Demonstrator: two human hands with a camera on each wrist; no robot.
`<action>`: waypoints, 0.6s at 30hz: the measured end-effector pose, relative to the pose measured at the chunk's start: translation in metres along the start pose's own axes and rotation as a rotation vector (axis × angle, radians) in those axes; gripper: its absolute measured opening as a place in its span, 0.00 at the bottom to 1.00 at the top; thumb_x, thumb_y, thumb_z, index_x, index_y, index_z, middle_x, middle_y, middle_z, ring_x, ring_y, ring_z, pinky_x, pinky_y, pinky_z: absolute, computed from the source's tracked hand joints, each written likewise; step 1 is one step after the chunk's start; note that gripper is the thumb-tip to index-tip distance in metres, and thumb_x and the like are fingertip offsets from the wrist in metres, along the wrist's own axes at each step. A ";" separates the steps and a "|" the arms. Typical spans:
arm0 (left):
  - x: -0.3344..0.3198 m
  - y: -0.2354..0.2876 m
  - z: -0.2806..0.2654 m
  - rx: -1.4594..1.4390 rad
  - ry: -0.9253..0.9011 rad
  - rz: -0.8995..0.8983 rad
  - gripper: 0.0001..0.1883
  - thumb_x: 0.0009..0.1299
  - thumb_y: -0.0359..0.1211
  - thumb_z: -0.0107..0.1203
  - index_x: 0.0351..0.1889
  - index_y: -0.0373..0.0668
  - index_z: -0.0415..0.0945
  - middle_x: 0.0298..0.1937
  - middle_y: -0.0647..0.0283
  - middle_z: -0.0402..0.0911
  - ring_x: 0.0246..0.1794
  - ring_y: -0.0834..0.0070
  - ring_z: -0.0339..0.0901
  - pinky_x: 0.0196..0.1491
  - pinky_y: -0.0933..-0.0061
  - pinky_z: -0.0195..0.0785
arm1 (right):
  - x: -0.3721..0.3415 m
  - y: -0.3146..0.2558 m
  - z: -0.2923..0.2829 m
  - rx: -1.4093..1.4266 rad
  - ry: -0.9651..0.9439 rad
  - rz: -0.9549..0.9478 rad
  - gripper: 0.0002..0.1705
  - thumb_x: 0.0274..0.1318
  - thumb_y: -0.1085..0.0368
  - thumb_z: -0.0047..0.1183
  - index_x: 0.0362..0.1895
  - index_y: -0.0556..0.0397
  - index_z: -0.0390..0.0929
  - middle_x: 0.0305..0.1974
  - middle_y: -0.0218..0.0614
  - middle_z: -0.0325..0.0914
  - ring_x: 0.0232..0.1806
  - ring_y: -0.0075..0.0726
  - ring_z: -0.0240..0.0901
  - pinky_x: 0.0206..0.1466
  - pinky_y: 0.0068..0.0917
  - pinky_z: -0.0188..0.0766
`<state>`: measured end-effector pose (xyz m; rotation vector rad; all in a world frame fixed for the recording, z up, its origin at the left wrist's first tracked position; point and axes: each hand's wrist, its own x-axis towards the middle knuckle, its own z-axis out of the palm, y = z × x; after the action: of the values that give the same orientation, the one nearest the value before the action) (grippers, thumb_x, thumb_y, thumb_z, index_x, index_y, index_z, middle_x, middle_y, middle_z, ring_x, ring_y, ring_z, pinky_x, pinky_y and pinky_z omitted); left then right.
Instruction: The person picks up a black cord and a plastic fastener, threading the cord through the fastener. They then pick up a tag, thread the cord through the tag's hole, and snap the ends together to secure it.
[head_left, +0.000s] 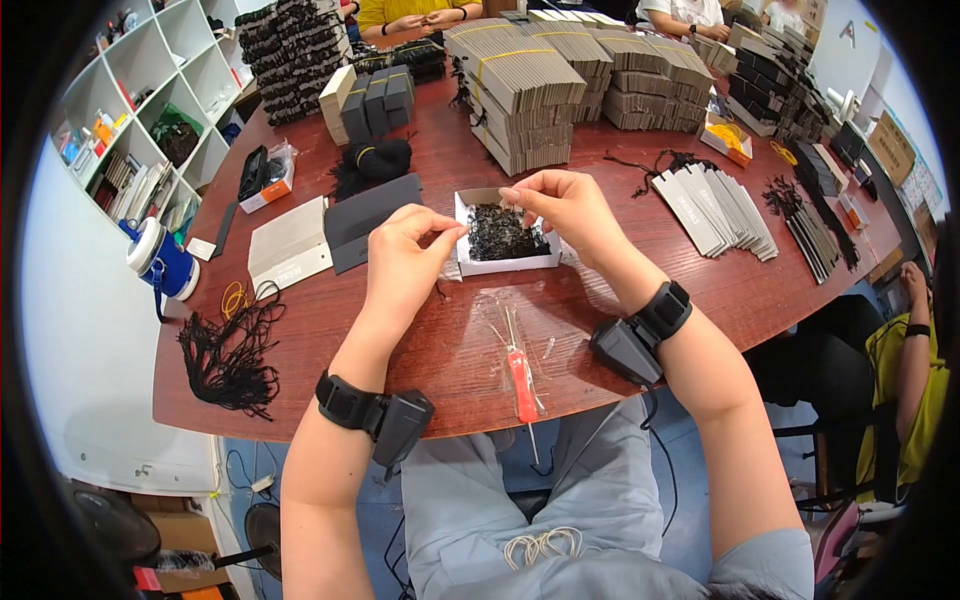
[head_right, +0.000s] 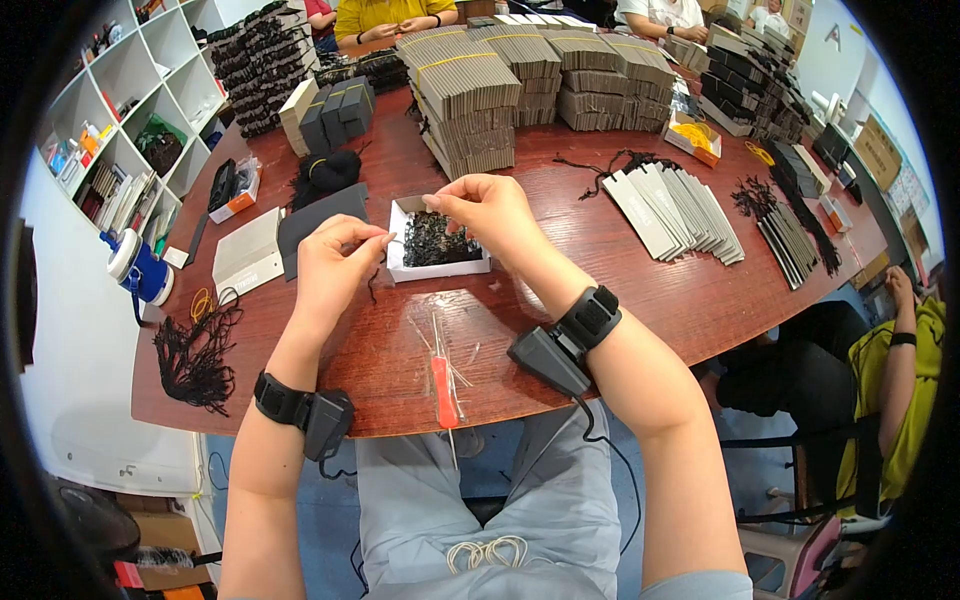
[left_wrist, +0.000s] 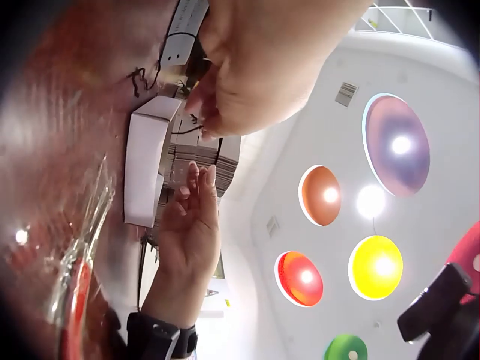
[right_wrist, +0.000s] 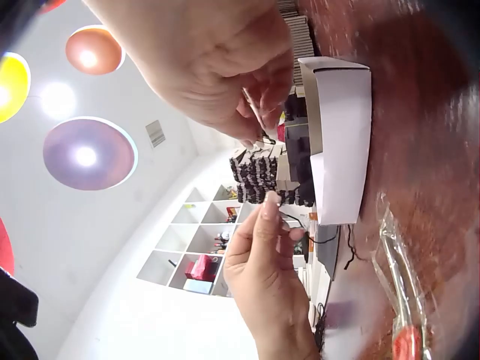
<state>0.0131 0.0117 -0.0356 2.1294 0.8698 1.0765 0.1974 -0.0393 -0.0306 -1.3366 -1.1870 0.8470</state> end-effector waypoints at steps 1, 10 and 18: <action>0.000 0.006 0.000 -0.030 0.021 0.095 0.04 0.54 0.24 0.55 0.26 0.33 0.76 0.24 0.66 0.73 0.22 0.86 0.69 0.23 0.87 0.63 | 0.000 0.000 0.001 0.000 -0.001 -0.001 0.11 0.46 0.59 0.54 0.26 0.55 0.76 0.25 0.27 0.75 0.20 0.12 0.65 0.21 0.10 0.56; -0.005 0.021 0.005 -0.001 0.192 0.554 0.06 0.47 0.22 0.58 0.24 0.37 0.76 0.23 0.63 0.73 0.22 0.75 0.70 0.25 0.79 0.63 | -0.008 -0.007 0.009 0.194 0.025 0.011 0.11 0.43 0.59 0.57 0.23 0.52 0.75 0.18 0.20 0.68 0.17 0.11 0.55 0.20 0.11 0.51; -0.005 0.021 0.004 0.042 0.236 0.586 0.07 0.47 0.21 0.59 0.24 0.37 0.75 0.23 0.63 0.73 0.22 0.74 0.70 0.25 0.78 0.63 | -0.013 -0.012 0.011 0.258 -0.026 0.068 0.09 0.42 0.61 0.57 0.23 0.54 0.76 0.18 0.24 0.71 0.18 0.12 0.58 0.21 0.12 0.54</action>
<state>0.0201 -0.0063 -0.0245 2.3923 0.3604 1.6349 0.1814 -0.0496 -0.0221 -1.1624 -1.0176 1.0320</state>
